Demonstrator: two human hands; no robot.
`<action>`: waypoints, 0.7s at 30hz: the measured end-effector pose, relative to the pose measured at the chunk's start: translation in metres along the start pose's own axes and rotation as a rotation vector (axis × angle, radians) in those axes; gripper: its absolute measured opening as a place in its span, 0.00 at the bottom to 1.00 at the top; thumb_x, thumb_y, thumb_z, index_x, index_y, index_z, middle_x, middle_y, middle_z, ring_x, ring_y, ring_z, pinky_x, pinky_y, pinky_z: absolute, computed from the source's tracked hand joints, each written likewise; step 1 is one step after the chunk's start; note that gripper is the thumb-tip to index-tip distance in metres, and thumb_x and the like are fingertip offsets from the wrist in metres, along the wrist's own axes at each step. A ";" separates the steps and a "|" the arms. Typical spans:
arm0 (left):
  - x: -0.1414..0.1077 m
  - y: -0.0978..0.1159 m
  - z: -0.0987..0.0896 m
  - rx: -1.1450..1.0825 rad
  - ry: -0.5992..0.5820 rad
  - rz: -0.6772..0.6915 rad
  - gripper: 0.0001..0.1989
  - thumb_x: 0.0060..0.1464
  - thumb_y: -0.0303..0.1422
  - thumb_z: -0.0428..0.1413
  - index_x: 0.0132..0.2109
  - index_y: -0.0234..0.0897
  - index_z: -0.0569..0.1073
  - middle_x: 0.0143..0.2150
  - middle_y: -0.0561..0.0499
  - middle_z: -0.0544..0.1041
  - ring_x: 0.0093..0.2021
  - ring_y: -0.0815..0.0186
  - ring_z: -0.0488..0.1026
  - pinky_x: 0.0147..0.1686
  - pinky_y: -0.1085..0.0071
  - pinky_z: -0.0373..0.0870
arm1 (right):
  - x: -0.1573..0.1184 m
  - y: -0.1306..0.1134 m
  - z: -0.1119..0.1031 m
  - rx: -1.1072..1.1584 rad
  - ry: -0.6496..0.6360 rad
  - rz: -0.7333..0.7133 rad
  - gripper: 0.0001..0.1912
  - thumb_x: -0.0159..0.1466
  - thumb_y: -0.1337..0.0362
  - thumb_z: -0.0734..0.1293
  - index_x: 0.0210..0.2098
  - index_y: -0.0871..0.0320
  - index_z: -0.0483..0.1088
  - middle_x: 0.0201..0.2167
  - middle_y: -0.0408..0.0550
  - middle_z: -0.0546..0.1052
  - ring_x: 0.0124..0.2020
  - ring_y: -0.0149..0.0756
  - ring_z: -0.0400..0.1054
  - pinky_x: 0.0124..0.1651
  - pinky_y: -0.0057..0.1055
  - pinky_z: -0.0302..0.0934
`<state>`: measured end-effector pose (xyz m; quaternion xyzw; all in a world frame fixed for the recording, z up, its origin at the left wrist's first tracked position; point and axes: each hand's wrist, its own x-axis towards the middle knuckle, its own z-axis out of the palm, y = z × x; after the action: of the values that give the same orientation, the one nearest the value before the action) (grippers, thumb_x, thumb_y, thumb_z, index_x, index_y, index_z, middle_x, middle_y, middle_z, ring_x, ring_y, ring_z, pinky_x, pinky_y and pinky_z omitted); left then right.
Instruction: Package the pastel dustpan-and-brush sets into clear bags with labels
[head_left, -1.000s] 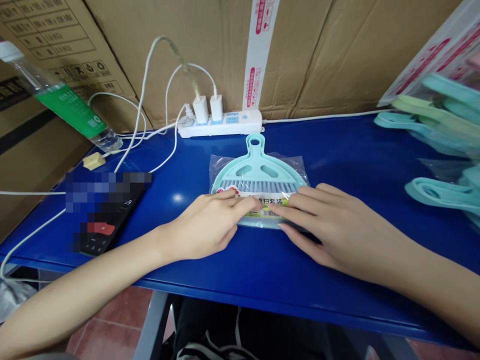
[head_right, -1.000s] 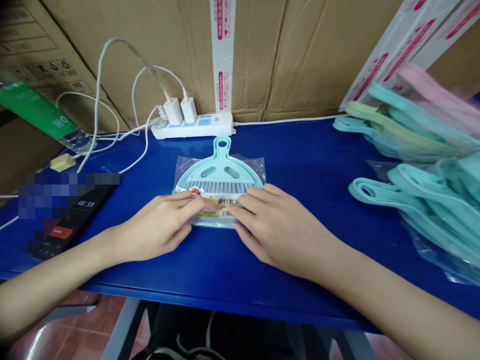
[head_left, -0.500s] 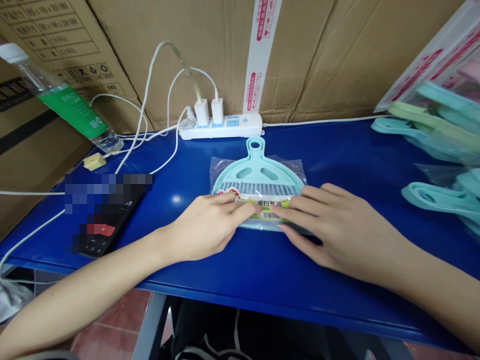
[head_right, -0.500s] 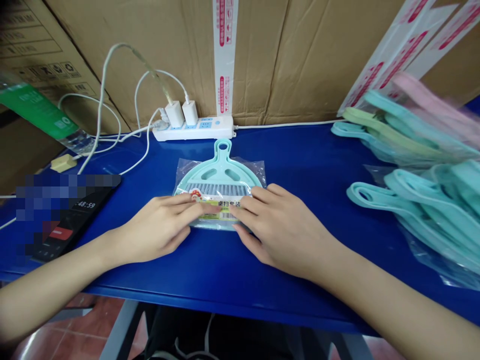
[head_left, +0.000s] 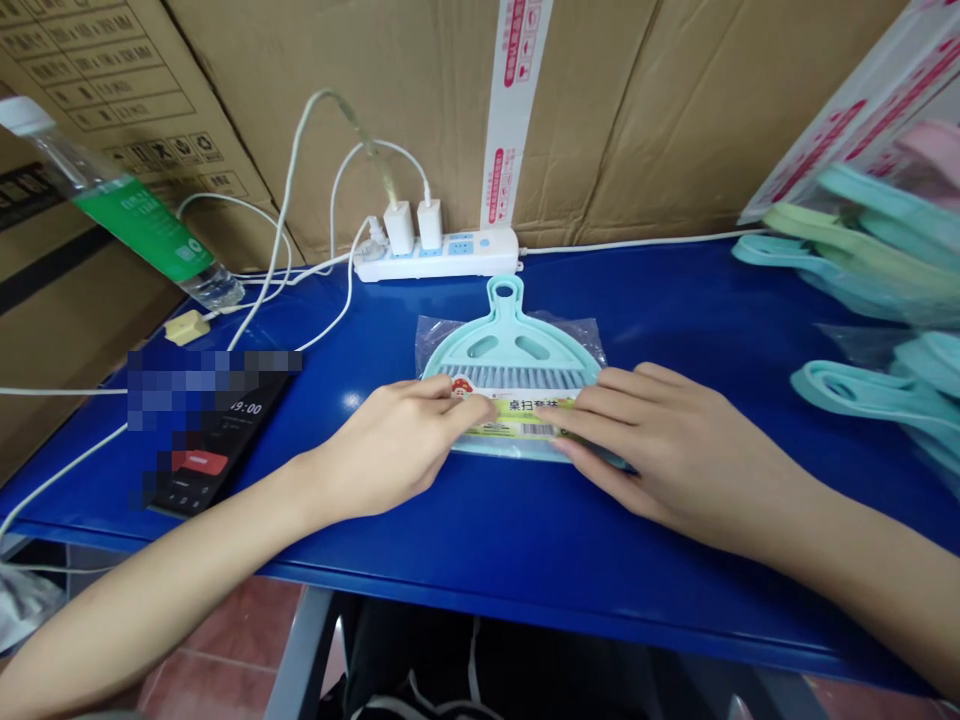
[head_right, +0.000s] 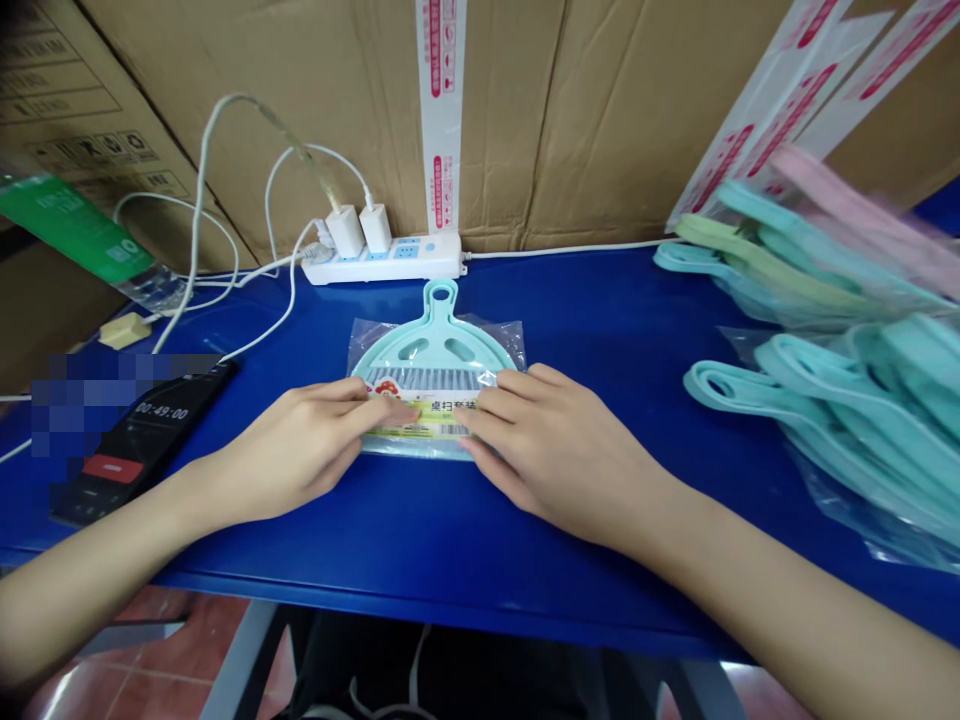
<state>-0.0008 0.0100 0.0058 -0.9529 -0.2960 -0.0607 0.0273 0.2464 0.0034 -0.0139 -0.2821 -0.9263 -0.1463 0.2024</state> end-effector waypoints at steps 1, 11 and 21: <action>0.000 0.000 0.000 -0.011 0.013 0.002 0.18 0.59 0.19 0.42 0.51 0.33 0.69 0.39 0.48 0.79 0.43 0.63 0.76 0.39 0.70 0.74 | 0.001 0.000 0.000 0.002 0.006 -0.001 0.18 0.71 0.67 0.56 0.35 0.59 0.77 0.28 0.49 0.79 0.31 0.36 0.69 0.35 0.33 0.57; -0.002 -0.008 0.001 -0.039 0.056 0.015 0.21 0.56 0.19 0.43 0.55 0.33 0.67 0.43 0.47 0.79 0.42 0.63 0.77 0.41 0.68 0.74 | 0.004 -0.005 0.008 -0.030 -0.018 -0.059 0.17 0.71 0.64 0.56 0.44 0.61 0.76 0.29 0.49 0.77 0.32 0.38 0.65 0.36 0.34 0.54; -0.005 -0.015 -0.012 0.064 0.021 -0.028 0.19 0.57 0.20 0.43 0.50 0.33 0.72 0.31 0.49 0.75 0.32 0.63 0.72 0.35 0.68 0.70 | 0.002 -0.004 0.010 0.014 -0.024 -0.060 0.20 0.72 0.64 0.54 0.44 0.62 0.76 0.31 0.50 0.78 0.33 0.38 0.67 0.41 0.34 0.57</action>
<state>-0.0149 0.0186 0.0170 -0.9466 -0.3108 -0.0615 0.0599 0.2395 0.0051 -0.0219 -0.2546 -0.9377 -0.1424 0.1886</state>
